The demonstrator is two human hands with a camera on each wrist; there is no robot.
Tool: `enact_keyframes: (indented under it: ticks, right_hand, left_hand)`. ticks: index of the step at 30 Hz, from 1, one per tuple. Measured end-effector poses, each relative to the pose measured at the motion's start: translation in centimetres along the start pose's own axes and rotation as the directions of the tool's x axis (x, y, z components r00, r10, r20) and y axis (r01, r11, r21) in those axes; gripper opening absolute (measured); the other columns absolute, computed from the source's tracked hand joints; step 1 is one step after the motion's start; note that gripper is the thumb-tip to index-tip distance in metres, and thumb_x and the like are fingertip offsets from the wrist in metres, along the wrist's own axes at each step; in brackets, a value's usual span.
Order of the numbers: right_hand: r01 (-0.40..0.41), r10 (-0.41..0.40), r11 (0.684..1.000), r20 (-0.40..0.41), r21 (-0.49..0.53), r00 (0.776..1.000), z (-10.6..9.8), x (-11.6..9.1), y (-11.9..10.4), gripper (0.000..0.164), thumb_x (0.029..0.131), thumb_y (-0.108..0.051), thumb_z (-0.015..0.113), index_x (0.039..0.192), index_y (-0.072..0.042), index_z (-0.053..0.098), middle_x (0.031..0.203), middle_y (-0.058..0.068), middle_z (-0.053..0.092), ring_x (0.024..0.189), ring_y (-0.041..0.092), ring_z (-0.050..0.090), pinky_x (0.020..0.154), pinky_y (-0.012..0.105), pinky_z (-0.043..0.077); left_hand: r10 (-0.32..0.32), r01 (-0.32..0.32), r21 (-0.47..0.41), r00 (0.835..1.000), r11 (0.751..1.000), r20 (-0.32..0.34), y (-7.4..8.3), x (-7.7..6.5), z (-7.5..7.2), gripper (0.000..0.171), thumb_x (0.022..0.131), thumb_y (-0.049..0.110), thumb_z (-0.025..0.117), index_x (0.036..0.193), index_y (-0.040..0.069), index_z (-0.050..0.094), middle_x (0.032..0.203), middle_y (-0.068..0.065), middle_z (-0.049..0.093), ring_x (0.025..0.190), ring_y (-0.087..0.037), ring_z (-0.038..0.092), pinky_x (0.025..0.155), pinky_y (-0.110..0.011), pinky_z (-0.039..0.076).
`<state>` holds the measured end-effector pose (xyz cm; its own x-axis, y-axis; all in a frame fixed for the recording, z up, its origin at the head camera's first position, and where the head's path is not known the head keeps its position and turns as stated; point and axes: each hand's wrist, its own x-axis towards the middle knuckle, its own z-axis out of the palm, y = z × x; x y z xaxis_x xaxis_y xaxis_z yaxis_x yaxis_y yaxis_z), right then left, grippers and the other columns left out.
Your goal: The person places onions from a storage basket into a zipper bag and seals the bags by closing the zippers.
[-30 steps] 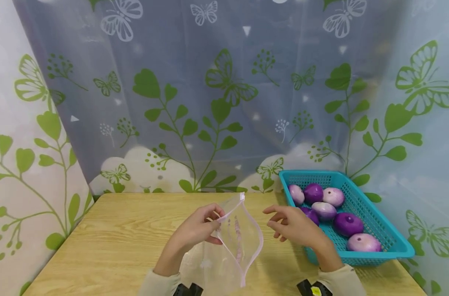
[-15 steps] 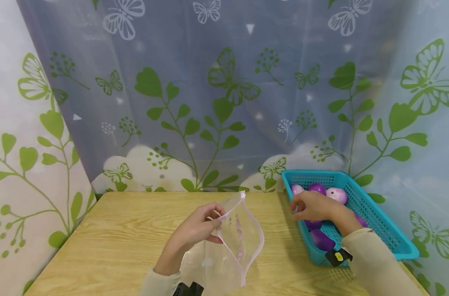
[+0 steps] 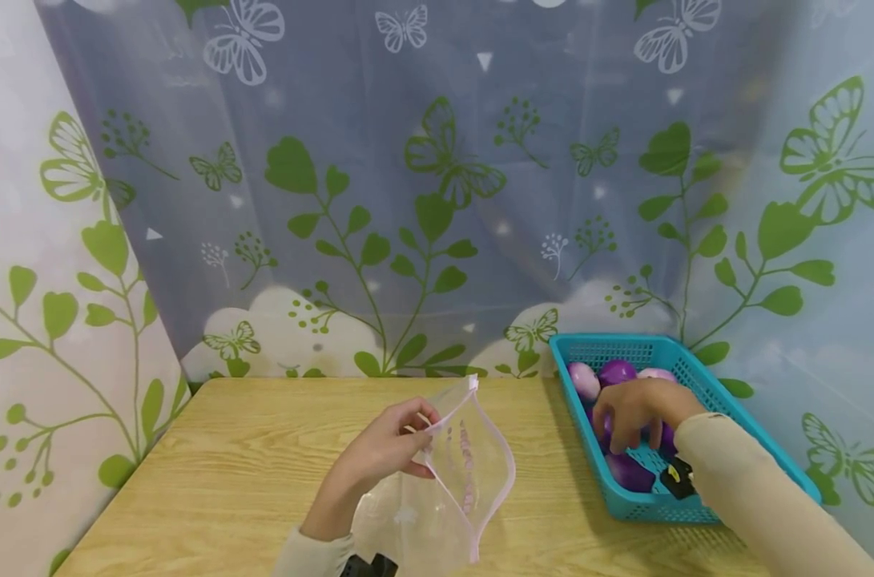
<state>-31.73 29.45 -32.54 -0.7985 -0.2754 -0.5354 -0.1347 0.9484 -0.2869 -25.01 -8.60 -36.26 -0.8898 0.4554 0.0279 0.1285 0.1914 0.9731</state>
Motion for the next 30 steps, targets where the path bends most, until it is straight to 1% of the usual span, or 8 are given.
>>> enact_keyframes:
  ticks: [4,7,11,15,19,22,27,30]
  right_hand:
    - [-0.009,0.008,1.0,0.04,0.023,0.999,0.1,0.4,0.5,0.025,0.085,-0.008,0.078,0.107,-0.016,0.069,0.103,0.007,0.067,0.093,0.028,0.069,0.071,0.047,0.068]
    - [-0.022,0.02,0.999,0.063,0.041,0.998,0.4,1.0,0.8,0.026,0.083,-0.009,0.081,0.106,-0.015,0.068,0.102,0.008,0.068,0.092,0.029,0.07,0.069,0.048,0.068]
    - [-0.072,0.065,0.994,0.09,0.079,0.994,0.9,1.8,1.4,0.033,0.081,-0.014,0.085,0.108,-0.014,0.068,0.103,0.01,0.068,0.091,0.031,0.07,0.069,0.05,0.068]
    - [-0.119,0.103,0.984,0.118,0.135,0.988,1.3,2.2,1.6,0.04,0.079,-0.013,0.086,0.114,-0.013,0.067,0.113,0.013,0.067,0.094,0.036,0.069,0.07,0.052,0.068]
    - [-0.129,0.106,0.979,0.148,0.158,0.983,1.6,2.4,1.8,0.037,0.079,-0.01,0.085,0.112,-0.01,0.068,0.115,0.014,0.067,0.094,0.038,0.069,0.071,0.051,0.069]
    - [-0.124,0.095,0.979,0.172,0.163,0.98,1.5,2.4,2.0,0.03,0.081,-0.005,0.081,0.109,-0.008,0.069,0.11,0.015,0.067,0.092,0.038,0.071,0.073,0.051,0.069]
    - [-0.12,0.081,0.977,0.213,0.176,0.974,1.2,2.6,2.5,0.031,0.081,0.007,0.072,0.108,-0.008,0.07,0.108,0.018,0.066,0.099,0.04,0.069,0.078,0.056,0.068]
    - [-0.126,0.086,0.976,0.214,0.178,0.973,1.1,2.7,2.7,0.029,0.081,0.008,0.073,0.106,-0.008,0.071,0.107,0.018,0.066,0.099,0.039,0.068,0.079,0.057,0.067]
  left_hand:
    - [-0.005,0.005,0.001,1.0,1.0,0.002,0.1,0.0,0.0,0.015,0.104,0.002,0.052,0.116,-0.006,0.054,0.098,-0.01,0.051,0.08,-0.018,0.058,0.074,-0.042,0.069]
    - [-0.006,0.006,0.001,1.0,1.0,0.0,0.1,0.0,-0.1,0.014,0.104,0.002,0.052,0.115,-0.005,0.055,0.099,-0.01,0.051,0.079,-0.018,0.058,0.074,-0.043,0.069]
    - [-0.009,0.009,-0.001,1.0,1.0,-0.007,0.2,0.0,-0.1,0.012,0.103,0.002,0.053,0.114,-0.003,0.056,0.099,-0.011,0.051,0.08,-0.018,0.057,0.072,-0.041,0.069]
    - [-0.009,0.009,-0.002,1.0,1.0,-0.008,0.2,0.1,-0.2,0.013,0.103,0.003,0.053,0.115,-0.004,0.056,0.1,-0.011,0.051,0.08,-0.018,0.058,0.072,-0.04,0.069]
    - [-0.004,0.004,0.003,1.0,1.0,-0.005,0.2,0.1,-0.2,0.016,0.103,0.003,0.053,0.117,-0.006,0.054,0.1,-0.011,0.052,0.079,-0.018,0.058,0.07,-0.037,0.069]
    - [-0.004,0.004,0.006,1.0,1.0,-0.006,0.2,0.1,-0.2,0.015,0.104,0.003,0.052,0.116,-0.005,0.055,0.099,-0.011,0.052,0.079,-0.018,0.058,0.07,-0.036,0.069]
    - [-0.006,0.006,0.005,1.0,1.0,-0.005,0.2,0.1,-0.3,0.013,0.104,0.004,0.053,0.115,-0.004,0.055,0.099,-0.011,0.052,0.08,-0.018,0.058,0.071,-0.038,0.069]
    - [-0.006,0.006,0.005,1.0,1.0,-0.005,0.2,0.1,-0.3,0.013,0.104,0.003,0.053,0.115,-0.004,0.055,0.1,-0.012,0.052,0.08,-0.018,0.058,0.07,-0.037,0.069]
